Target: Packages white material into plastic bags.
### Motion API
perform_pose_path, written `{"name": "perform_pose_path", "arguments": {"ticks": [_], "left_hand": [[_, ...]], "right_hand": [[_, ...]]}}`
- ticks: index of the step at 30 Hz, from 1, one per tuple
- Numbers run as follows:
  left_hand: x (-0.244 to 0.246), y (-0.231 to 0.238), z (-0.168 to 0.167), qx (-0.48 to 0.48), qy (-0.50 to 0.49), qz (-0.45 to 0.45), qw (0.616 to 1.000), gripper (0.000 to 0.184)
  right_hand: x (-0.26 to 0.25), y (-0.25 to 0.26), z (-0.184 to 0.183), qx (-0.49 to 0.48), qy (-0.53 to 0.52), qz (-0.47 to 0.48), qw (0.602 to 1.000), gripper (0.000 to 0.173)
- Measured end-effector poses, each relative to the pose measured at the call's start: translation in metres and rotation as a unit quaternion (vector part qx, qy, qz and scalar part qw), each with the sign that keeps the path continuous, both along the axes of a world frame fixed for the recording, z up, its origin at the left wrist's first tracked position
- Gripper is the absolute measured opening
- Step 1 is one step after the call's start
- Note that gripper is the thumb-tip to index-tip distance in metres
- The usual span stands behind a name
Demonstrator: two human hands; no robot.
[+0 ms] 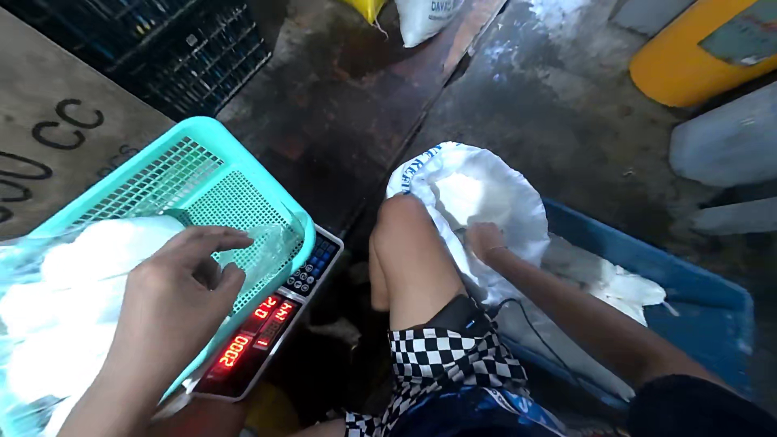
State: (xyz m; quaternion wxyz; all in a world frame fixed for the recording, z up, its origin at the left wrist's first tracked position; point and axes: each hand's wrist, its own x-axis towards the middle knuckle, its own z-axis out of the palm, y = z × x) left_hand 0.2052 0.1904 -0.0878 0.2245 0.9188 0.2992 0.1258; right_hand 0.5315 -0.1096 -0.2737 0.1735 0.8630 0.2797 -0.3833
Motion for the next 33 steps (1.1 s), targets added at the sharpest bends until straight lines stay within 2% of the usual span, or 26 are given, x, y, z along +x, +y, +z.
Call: {"name": "perform_pose_path", "arguments": {"ticks": [4,6,9,12,14,19,29,33], "left_hand": [[0.000,0.004,0.012,0.010,0.012,-0.004,1.000,0.029],[0.002,0.004,0.016,0.003,0.032,0.002,0.999,0.040],[0.010,-0.001,0.017,0.002,0.048,0.026,0.999,0.043],[0.016,-0.005,0.014,0.004,0.036,0.027,0.999,0.026],[0.018,-0.007,0.015,0.005,0.023,0.024,0.999,0.019],[0.017,-0.007,0.015,0.004,-0.007,0.030,1.000,0.024],[0.018,-0.011,0.010,-0.004,-0.024,0.020,0.999,0.025],[0.017,-0.016,0.013,-0.017,0.004,0.050,0.999,0.045]], "right_hand": [[0.032,-0.022,0.026,0.090,-0.062,-0.056,0.992,0.027],[0.047,-0.025,0.021,0.119,-0.093,-0.082,0.985,0.027],[0.057,-0.006,-0.018,0.144,-0.114,-0.114,0.976,0.029],[0.050,0.031,-0.059,0.174,-0.072,-0.171,0.967,0.032],[0.043,0.044,-0.067,0.214,-0.060,-0.204,0.953,0.032],[0.042,0.026,-0.057,0.287,-0.046,-0.256,0.922,0.028],[0.030,-0.022,-0.035,0.379,-0.054,-0.275,0.882,0.029],[0.030,-0.036,-0.038,0.418,-0.063,-0.278,0.863,0.028]]}}
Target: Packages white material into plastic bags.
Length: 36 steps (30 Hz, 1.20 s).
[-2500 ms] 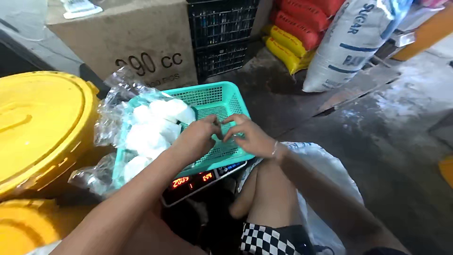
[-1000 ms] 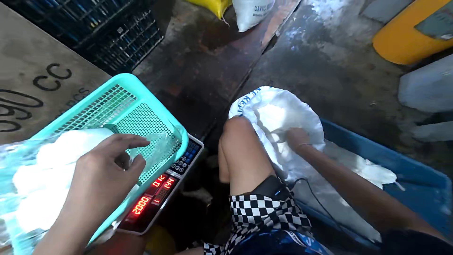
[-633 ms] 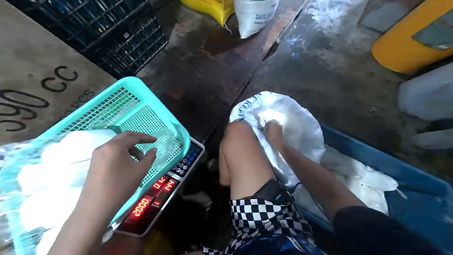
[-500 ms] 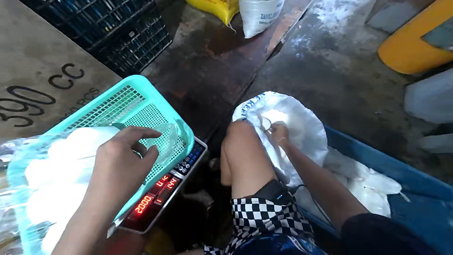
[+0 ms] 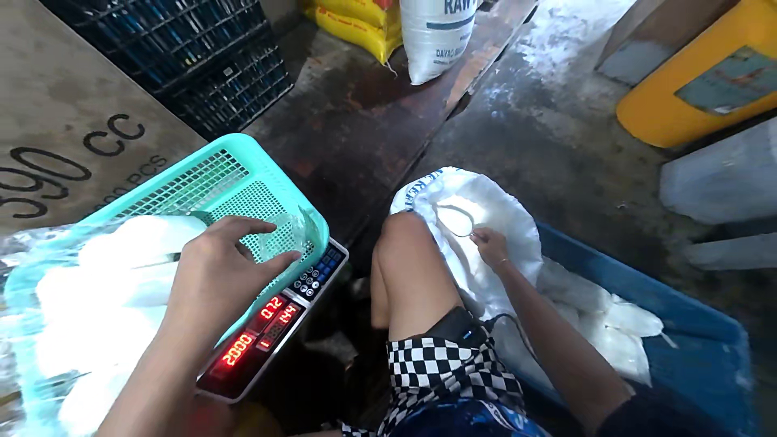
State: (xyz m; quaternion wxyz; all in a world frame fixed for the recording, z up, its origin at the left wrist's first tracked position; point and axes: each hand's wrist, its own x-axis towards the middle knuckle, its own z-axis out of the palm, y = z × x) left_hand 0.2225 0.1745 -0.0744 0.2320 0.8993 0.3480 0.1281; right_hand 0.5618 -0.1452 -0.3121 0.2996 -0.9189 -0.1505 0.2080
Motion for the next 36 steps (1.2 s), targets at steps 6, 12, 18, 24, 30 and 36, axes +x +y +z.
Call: {"name": "perform_pose_path", "arguments": {"ticks": [6,12,18,24,30,36], "left_hand": [[0.000,-0.005,0.003,-0.012,0.004,0.023,1.000,0.045],[0.004,-0.010,0.006,-0.028,0.032,0.067,0.997,0.054],[0.008,-0.012,0.002,-0.050,-0.018,0.051,0.997,0.019],[0.010,-0.009,-0.003,-0.066,-0.055,0.040,0.996,0.018],[0.008,-0.007,-0.007,-0.098,-0.048,0.020,0.994,0.023],[0.010,-0.005,-0.011,-0.107,-0.054,0.001,0.993,0.022]], "right_hand": [[-0.002,-0.010,0.010,0.012,-0.003,-0.001,1.000,0.028],[-0.001,-0.018,0.015,0.032,-0.015,0.014,0.999,0.029],[-0.001,-0.019,0.027,0.062,-0.019,0.020,0.998,0.028],[0.004,-0.011,0.034,0.098,-0.029,0.023,0.995,0.027],[0.006,0.010,0.057,0.117,-0.048,0.074,0.989,0.027],[0.010,0.054,0.100,0.128,-0.081,0.202,0.968,0.025]]}}
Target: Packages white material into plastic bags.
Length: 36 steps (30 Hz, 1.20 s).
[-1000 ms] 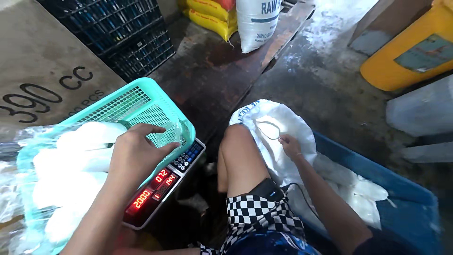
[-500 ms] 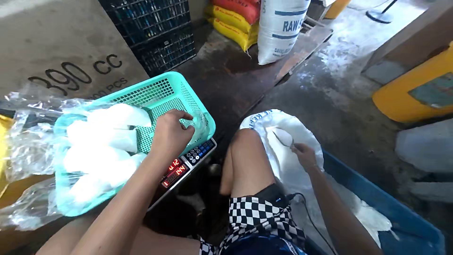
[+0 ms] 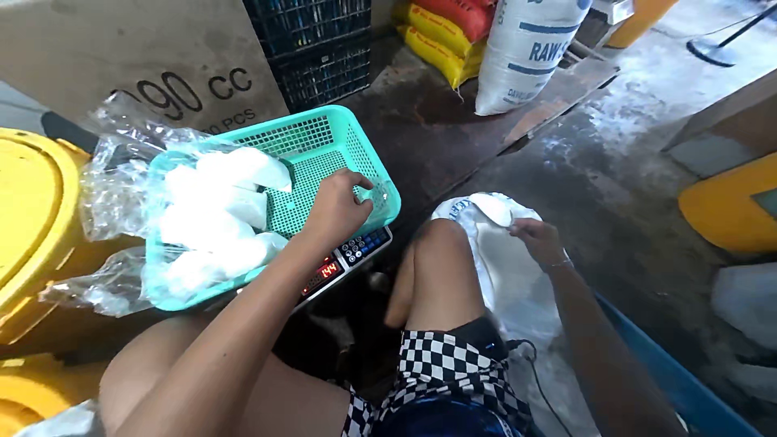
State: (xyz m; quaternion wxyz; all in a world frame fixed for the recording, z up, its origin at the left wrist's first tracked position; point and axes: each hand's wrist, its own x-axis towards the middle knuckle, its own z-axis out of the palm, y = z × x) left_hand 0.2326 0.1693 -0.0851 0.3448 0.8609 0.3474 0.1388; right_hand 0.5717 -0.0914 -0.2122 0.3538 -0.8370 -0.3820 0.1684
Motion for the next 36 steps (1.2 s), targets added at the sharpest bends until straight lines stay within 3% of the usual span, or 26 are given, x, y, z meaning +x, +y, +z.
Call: {"name": "perform_pose_path", "arguments": {"ticks": [4,7,16,28,36], "left_hand": [[0.006,0.001,0.001,-0.013,-0.010,-0.013,1.000,0.025],[0.011,0.001,0.003,-0.025,-0.007,-0.020,0.999,0.024],[0.018,0.003,0.005,-0.050,-0.010,-0.012,0.999,0.025],[0.022,-0.010,0.010,-0.027,-0.024,-0.037,0.999,0.027],[0.020,-0.005,0.022,-0.027,-0.059,-0.023,0.998,0.030]], "right_hand": [[-0.009,0.038,0.030,0.042,0.039,0.049,0.997,0.021],[-0.032,0.071,0.067,0.003,0.084,0.056,0.995,0.023],[-0.074,0.116,0.124,0.009,0.060,0.211,0.976,0.016],[-0.115,0.144,0.174,-0.105,-0.111,0.286,0.946,0.014],[-0.166,0.194,0.214,-0.229,-0.302,0.355,0.855,0.014]]}}
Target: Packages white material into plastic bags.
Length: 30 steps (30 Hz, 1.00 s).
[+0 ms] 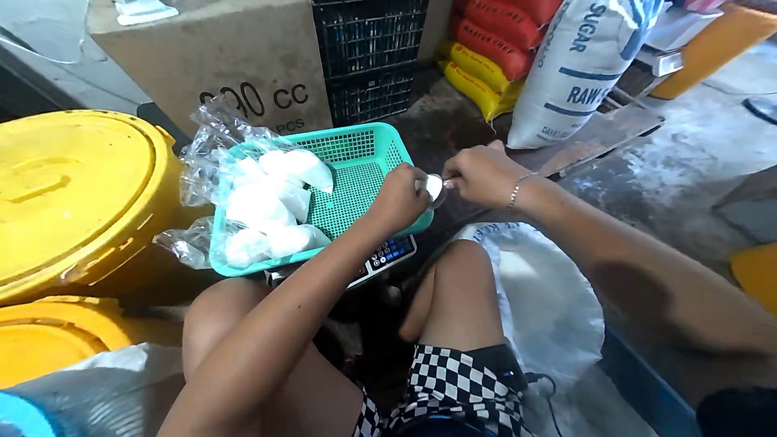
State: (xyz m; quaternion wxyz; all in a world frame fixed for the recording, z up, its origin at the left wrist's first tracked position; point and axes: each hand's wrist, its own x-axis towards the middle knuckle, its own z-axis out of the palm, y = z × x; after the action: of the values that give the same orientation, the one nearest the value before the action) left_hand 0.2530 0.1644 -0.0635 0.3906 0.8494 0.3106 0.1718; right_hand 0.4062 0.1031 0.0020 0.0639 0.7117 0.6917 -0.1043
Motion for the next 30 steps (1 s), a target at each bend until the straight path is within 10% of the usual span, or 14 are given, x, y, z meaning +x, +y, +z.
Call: {"name": "perform_pose_path", "arguments": {"ticks": [10,19,26,30], "left_hand": [[-0.009,0.008,0.005,-0.053,-0.062,0.046,0.996,0.031],[-0.009,0.006,0.007,-0.001,-0.026,0.026,0.999,0.032],[-0.001,0.010,0.009,0.050,0.053,-0.035,0.997,0.033],[-0.017,0.000,0.007,0.228,-0.065,-0.027,0.971,0.034]], "right_hand": [[-0.065,0.023,0.048,-0.098,-0.210,0.029,0.972,0.010],[0.051,-0.055,0.034,0.087,0.025,-0.111,0.990,0.017],[0.177,-0.190,-0.109,-0.114,0.118,-0.359,0.919,0.033],[0.191,-0.258,-0.202,-0.225,0.126,-0.464,0.848,0.037]]}}
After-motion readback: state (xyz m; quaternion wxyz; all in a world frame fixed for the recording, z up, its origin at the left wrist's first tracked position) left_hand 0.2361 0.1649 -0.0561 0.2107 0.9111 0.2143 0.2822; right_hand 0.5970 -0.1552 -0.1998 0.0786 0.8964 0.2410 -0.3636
